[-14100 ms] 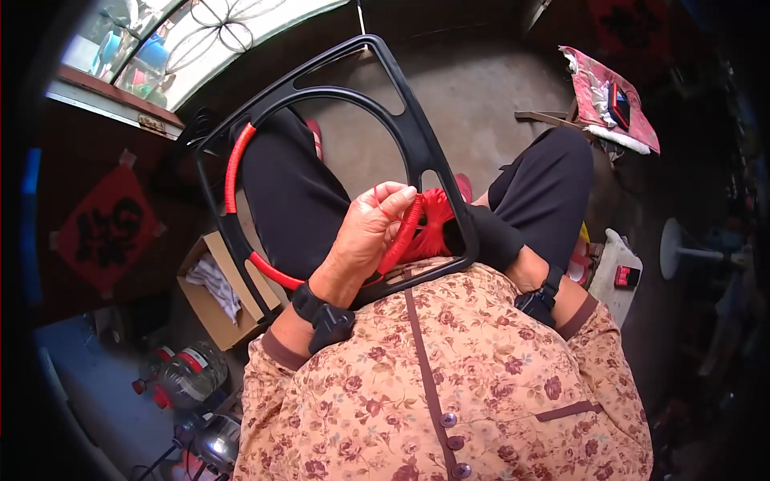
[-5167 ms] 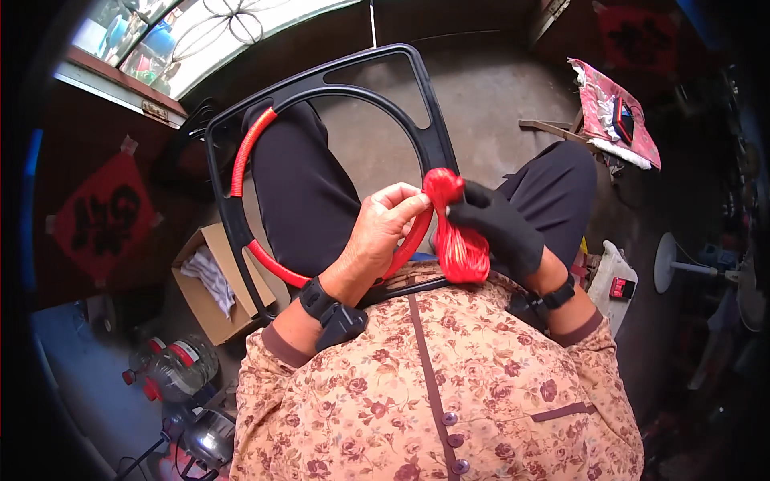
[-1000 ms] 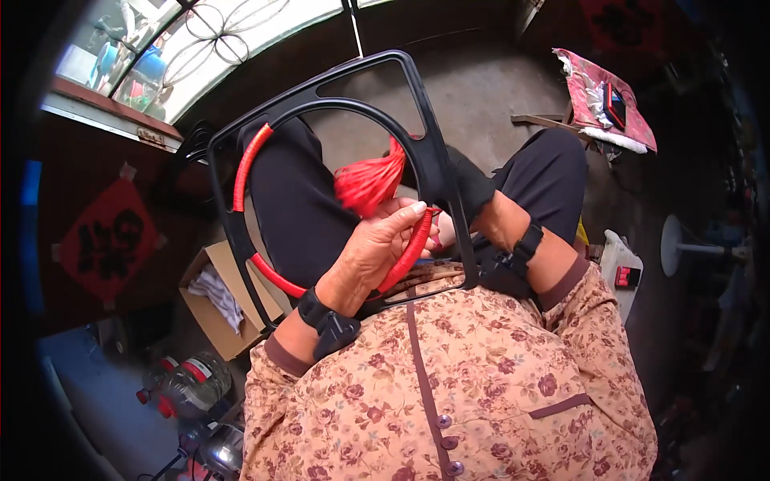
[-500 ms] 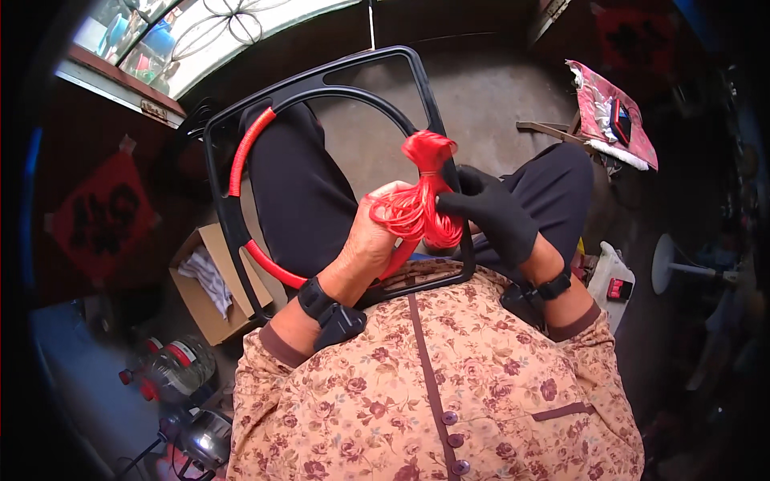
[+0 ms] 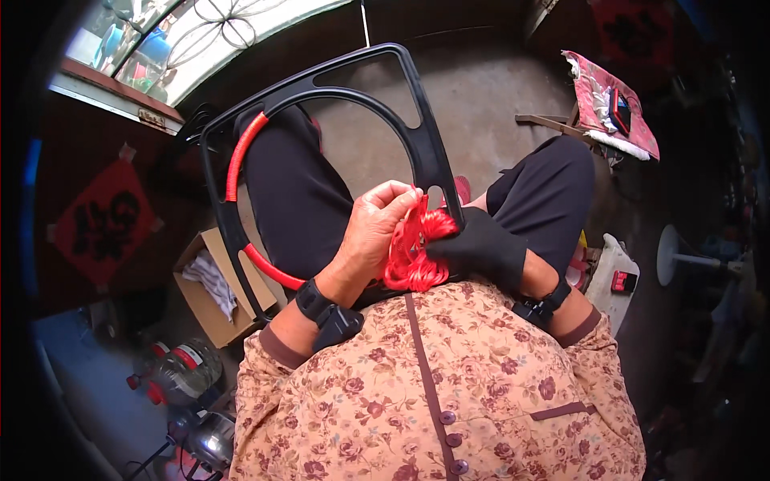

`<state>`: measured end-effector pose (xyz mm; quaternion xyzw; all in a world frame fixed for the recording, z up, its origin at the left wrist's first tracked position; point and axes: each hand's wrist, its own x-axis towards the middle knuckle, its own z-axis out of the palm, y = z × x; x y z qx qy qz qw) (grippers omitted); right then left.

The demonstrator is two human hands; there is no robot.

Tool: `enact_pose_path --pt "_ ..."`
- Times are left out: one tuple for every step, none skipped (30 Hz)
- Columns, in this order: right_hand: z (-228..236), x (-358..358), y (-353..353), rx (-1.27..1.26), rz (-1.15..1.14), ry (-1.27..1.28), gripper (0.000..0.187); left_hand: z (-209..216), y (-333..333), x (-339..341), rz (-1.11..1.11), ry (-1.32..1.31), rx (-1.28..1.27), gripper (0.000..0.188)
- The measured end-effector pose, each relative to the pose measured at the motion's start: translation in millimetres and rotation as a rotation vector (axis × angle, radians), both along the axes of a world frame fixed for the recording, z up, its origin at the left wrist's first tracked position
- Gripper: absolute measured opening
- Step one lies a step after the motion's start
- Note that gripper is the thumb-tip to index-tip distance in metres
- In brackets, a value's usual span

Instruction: Wrapping a red decorative thread or fringe around a black plastic circular frame.

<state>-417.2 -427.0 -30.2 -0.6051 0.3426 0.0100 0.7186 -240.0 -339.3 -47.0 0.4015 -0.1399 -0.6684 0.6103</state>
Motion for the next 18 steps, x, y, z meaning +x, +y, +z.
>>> enact_pose_path --pt "-2.1 -1.7 3.3 -0.092 0.077 0.043 0.025 -0.1 -0.2 -0.7 0.012 -0.033 0.022 0.009" --pt "-4.3 -2.9 5.3 -0.118 0.022 0.065 0.023 -0.1 -0.1 -1.7 0.017 -0.055 0.029 0.009" --pt "-6.2 -4.4 8.0 -0.014 -0.021 -0.07 0.023 0.0 -0.1 -2.6 0.022 -0.054 0.042 0.009" --pt "-7.9 -6.0 8.5 0.079 -0.075 -0.122 0.023 0.0 -0.1 -3.6 0.02 -0.044 0.041 0.009" --pt "-9.5 -7.3 9.6 0.171 -0.129 -0.176 0.023 0.2 -0.4 -4.2 0.018 -0.036 0.038 0.009" --pt "-10.7 -9.0 9.0 0.235 -0.147 -0.17 0.023 0.4 -0.7 -5.0 0.032 -0.053 0.05 0.01" --pt "-11.8 -10.8 8.4 0.299 -0.167 -0.164 0.023 0.7 -1.0 -5.7 0.045 -0.07 0.063 0.011" --pt "-12.8 -13.3 7.3 0.35 -0.219 -0.172 0.022 1.2 -1.3 -5.5 0.049 -0.079 0.078 0.011" --pt "-13.6 -16.8 4.8 0.428 -0.308 -0.203 0.022 1.7 -1.6 -4.8 0.04 -0.085 0.06 0.013" --pt "-14.7 -21.4 2.7 0.49 -0.429 -0.246 0.023 2.4 -1.8 -4.3 0.023 -0.08 0.044 0.015" --pt "-15.1 -28.9 -0.1 0.599 -0.514 -0.313 0.023 3.0 -1.7 -3.8 0.016 -0.089 0.082 0.017" --pt "-17.7 -34.5 -7.0 0.62 -0.644 -0.392 0.025 3.7 -1.5 -3.9 -0.008 -0.104 0.043 0.019" --pt "-20.2 -42.6 -16.9 0.814 -0.706 -0.567 0.029 4.6 -1.3 -4.2 -0.025 -0.137 0.058 0.021" --pt "-22.1 -54.9 -23.9 0.535 -0.781 -0.599 0.034 5.7 -0.8 -4.3 -0.043 -0.158 0.049 0.022" --pt "-25.2 -67.9 -33.9 0.263 -0.845 -0.646 0.038 7.0 -0.1 -4.4 -0.054 -0.148 0.073 0.023" --pt "-28.8 -81.6 -48.1 -0.024 -0.689 -0.597 0.036 8.3 1.0 -3.8 -0.068 -0.126 0.073 0.024" --pt "-33.4 -97.2 -59.8 -0.176 -0.511 -0.666 0.035 9.5 1.8 -3.1 -0.08 -0.097 0.056 0.025" --pt "-38.4 -110.3 -78.5 0.161 -0.283 -0.954 0.035 10.3 2.6 -2.6 -0.093 -0.1 0.078 0.025"
